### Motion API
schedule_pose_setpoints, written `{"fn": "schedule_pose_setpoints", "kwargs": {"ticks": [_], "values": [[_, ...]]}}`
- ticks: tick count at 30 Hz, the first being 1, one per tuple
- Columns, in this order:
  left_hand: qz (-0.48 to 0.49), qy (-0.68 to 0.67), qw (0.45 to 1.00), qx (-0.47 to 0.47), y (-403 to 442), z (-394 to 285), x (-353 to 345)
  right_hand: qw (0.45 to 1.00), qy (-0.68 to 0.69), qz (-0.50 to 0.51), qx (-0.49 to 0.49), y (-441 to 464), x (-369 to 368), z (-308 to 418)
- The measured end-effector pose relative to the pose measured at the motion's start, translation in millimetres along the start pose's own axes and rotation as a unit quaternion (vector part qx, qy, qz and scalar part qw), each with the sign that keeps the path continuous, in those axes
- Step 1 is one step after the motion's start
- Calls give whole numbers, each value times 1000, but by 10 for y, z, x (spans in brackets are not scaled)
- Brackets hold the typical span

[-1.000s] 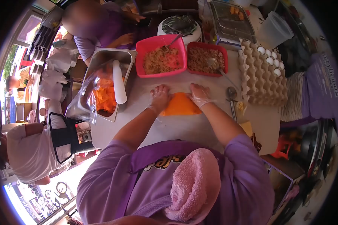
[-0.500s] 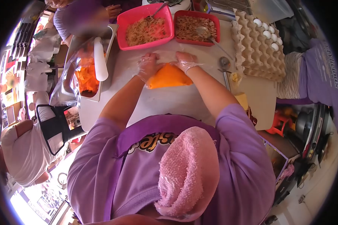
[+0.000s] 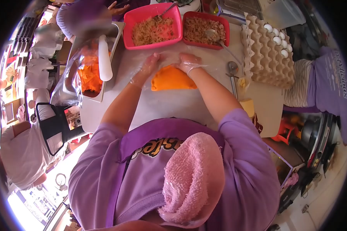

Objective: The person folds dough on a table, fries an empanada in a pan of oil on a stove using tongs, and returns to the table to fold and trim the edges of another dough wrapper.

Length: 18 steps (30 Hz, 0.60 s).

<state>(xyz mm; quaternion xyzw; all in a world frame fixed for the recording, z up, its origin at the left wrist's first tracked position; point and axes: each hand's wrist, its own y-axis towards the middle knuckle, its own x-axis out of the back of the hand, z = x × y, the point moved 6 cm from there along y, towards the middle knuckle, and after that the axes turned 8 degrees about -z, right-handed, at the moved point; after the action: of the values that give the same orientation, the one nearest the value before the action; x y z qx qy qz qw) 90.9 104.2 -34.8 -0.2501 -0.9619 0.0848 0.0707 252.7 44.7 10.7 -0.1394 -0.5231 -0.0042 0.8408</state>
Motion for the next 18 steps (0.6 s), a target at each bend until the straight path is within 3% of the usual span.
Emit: {"fn": "schedule_pose_setpoints", "kwargs": {"ticks": [3, 5, 7, 8, 9, 10, 11, 13, 16, 18], "values": [[-10, -79, 997, 18, -137, 19, 40, 994, -102, 41, -20, -62, 106, 136], [-36, -100, 993, 42, -330, -134, 77, 995, -97, 36, -15, -70, 89, 138], [-104, -97, 990, -17, -557, -465, 179, 995, -92, 32, -8, -29, -123, -50], [-106, -97, 990, -15, -678, -631, 182, 998, 59, -29, 4, 98, -379, -336], [-96, -13, 995, 11, -812, -786, 152, 974, 209, -87, 14, 194, -494, -507], [-83, 71, 993, 40, -960, -938, 124, 934, 355, 2, -50, 232, -528, -523], [-82, 70, 993, 48, -1089, -1111, 116, 933, 355, 8, -55, 150, -437, -503], [145, 35, 989, 14, -1312, -1550, -157, 858, 500, 34, -109, 12, -215, -469], [295, -91, 939, -154, -1655, -2382, -324, 813, 550, -134, -137, -371, 230, -362], [350, -117, 891, -265, -1939, -2885, -418, 783, 595, -117, -138, -470, 204, -509]]}}
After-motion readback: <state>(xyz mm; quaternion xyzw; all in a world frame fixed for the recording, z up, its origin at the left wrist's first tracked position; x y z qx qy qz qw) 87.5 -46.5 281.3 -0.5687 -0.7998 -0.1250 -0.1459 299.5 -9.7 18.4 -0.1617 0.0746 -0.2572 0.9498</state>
